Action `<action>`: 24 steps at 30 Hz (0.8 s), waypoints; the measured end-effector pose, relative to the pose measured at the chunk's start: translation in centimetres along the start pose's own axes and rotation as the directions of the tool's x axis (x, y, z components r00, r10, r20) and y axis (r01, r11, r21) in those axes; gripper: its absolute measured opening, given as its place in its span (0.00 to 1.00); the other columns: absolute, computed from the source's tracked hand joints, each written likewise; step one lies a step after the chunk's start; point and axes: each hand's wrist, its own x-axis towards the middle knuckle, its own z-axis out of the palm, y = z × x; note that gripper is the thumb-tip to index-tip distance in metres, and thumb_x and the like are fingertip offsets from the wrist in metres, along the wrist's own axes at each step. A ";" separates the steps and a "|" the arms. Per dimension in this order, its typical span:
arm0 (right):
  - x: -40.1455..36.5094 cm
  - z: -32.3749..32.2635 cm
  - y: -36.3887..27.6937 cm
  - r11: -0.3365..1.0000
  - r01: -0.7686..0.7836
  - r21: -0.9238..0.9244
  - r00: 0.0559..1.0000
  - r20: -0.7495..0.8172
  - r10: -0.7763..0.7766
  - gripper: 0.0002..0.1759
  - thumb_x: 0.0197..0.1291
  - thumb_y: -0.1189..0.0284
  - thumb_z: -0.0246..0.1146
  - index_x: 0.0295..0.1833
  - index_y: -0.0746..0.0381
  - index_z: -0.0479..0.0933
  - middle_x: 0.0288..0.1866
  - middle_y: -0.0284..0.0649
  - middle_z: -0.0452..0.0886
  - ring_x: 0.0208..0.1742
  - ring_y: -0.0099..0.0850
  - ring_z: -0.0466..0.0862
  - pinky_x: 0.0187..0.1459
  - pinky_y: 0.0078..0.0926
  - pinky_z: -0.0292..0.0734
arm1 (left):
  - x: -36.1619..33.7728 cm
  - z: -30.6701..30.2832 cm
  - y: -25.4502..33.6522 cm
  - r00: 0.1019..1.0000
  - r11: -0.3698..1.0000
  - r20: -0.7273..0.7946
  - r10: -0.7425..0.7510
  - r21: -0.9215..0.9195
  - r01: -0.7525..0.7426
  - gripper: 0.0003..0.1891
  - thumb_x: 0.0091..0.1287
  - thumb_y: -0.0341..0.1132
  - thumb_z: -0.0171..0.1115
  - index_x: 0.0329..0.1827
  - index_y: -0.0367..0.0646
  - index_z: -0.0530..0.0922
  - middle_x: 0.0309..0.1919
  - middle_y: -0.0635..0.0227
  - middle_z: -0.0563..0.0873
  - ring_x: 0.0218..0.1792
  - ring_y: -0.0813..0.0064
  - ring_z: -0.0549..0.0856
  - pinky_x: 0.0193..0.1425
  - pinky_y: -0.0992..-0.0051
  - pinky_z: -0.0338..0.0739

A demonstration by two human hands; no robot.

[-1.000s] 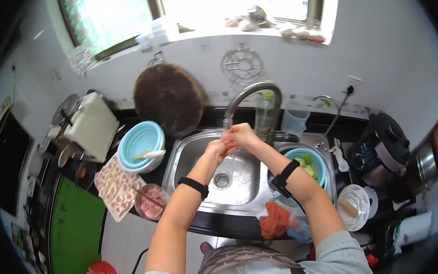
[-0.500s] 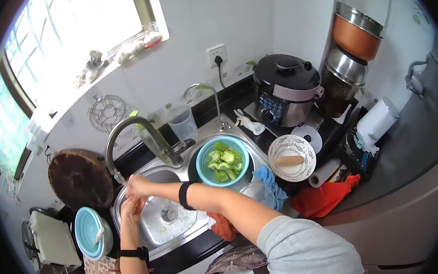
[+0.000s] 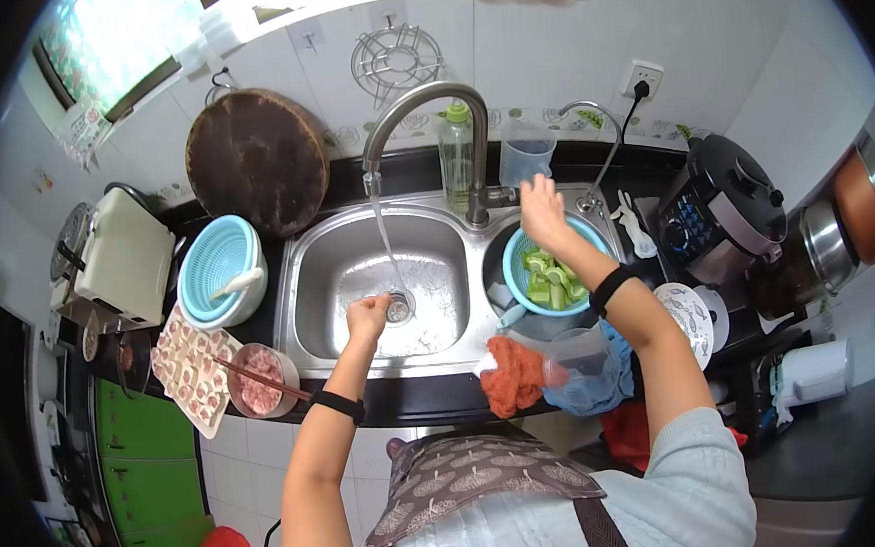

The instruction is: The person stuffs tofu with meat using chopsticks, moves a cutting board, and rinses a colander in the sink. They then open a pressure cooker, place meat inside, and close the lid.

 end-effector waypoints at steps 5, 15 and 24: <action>2.0 2.2 2.4 0.959 -0.204 0.197 0.972 0.155 0.175 0.15 0.47 0.75 0.60 0.41 0.71 0.71 0.44 0.56 0.72 0.48 0.51 0.73 0.47 0.42 0.71 | -2.7 0.1 -2.1 0.984 0.984 0.035 0.173 0.030 -0.174 0.11 0.52 0.33 0.64 0.36 0.37 0.81 0.38 0.56 0.83 0.45 0.66 0.80 0.52 0.72 0.70; -0.1 -2.1 -3.5 0.934 -0.234 0.269 0.954 0.250 0.167 0.23 0.48 0.66 0.63 0.45 0.73 0.71 0.48 0.58 0.74 0.49 0.50 0.75 0.49 0.38 0.72 | -6.3 -2.6 -2.8 0.981 0.994 0.160 0.108 -0.042 -0.103 0.17 0.55 0.34 0.63 0.48 0.40 0.77 0.46 0.59 0.79 0.52 0.69 0.74 0.56 0.72 0.65; -13.3 -3.9 -2.6 0.962 0.197 0.188 0.914 0.319 -0.250 0.11 0.43 0.68 0.61 0.26 0.67 0.76 0.26 0.50 0.77 0.30 0.45 0.79 0.32 0.38 0.74 | -11.3 -2.8 -1.8 0.932 0.975 0.298 0.205 -0.142 -0.170 0.15 0.57 0.32 0.62 0.48 0.40 0.76 0.47 0.57 0.78 0.53 0.68 0.73 0.58 0.74 0.62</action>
